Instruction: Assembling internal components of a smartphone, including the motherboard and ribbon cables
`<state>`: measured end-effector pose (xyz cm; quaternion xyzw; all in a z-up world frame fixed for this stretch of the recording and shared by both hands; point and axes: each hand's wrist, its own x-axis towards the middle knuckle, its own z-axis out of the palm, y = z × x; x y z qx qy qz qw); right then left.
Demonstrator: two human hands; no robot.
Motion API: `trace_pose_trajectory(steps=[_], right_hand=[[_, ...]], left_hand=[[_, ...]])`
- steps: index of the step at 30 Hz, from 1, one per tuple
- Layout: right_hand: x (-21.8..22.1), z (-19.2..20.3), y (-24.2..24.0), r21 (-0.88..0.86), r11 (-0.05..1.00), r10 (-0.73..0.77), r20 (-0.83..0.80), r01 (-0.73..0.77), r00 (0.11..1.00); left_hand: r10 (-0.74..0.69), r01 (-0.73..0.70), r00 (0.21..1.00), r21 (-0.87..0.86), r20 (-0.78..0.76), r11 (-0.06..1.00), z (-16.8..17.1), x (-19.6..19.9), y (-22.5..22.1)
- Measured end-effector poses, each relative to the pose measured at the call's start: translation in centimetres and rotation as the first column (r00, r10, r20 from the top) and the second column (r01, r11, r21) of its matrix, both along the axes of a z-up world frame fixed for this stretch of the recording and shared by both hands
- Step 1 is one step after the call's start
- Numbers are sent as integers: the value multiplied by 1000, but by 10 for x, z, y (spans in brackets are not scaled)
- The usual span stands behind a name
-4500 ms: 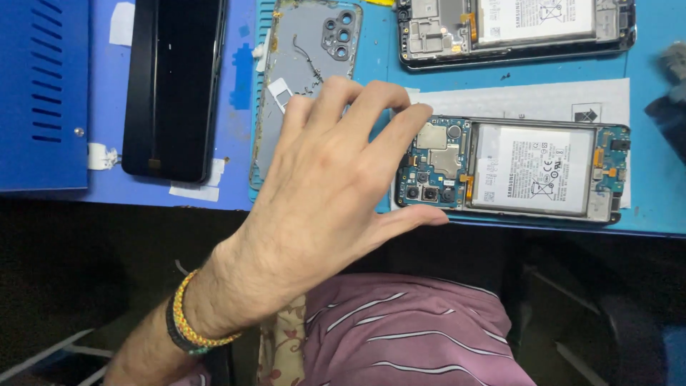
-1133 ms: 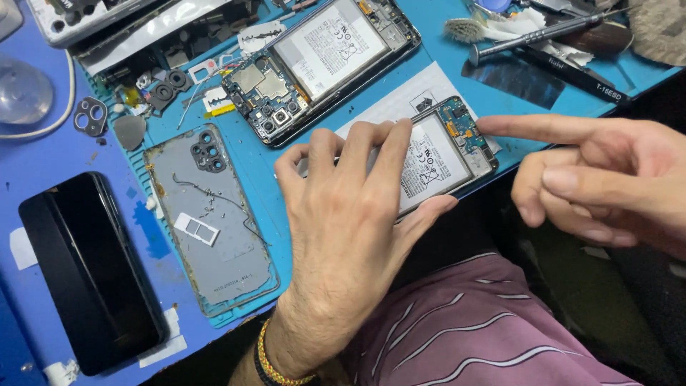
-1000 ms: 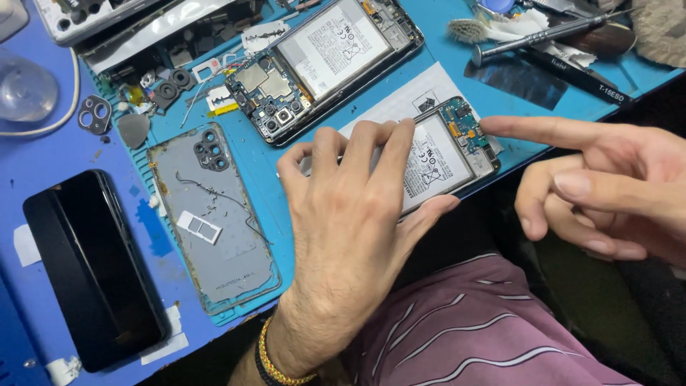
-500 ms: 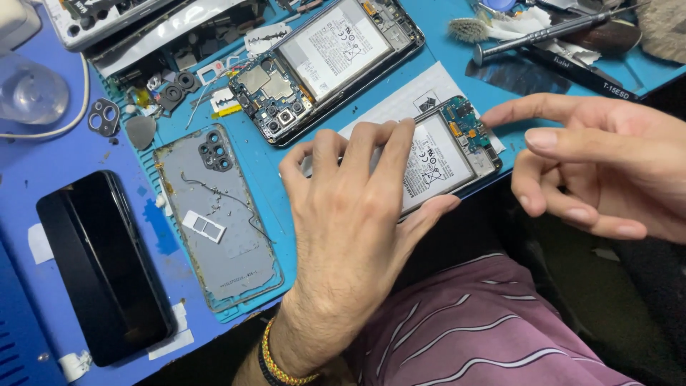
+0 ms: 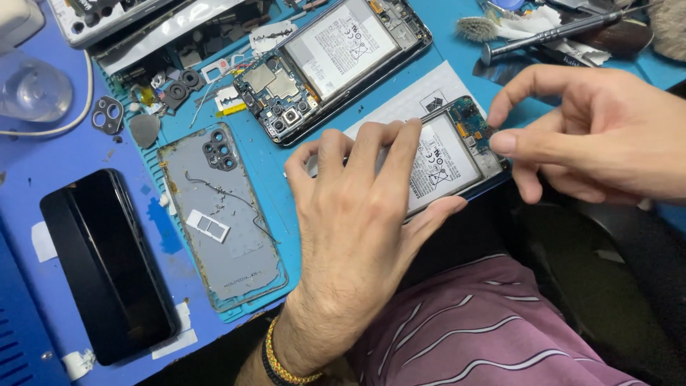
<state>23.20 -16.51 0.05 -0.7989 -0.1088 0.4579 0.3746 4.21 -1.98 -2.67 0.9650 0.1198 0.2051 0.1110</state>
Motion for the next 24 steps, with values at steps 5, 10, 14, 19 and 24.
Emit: trace_pose_trajectory(steps=[5,10,14,19,24], right_hand=[[10,1,16,-204,950,283,256,-235,924],[12,-3,18,-220,917,399,499,-333,769],[9,1,17,-326,899,431,526,-294,734],[5,4,12,-113,921,359,617,-373,700],[2,-1,13,-42,926,318,622,-374,716]], left_hand=[[-5,5,1000,-13,8,1000,0,0,0],[8,-8,1000,0,-6,1000,-1,0,0],[14,-14,1000,17,-16,1000,-1,1,0],[22,-22,1000,35,-17,999,-1,1,0],[20,-19,1000,21,-20,1000,-1,1,1]])
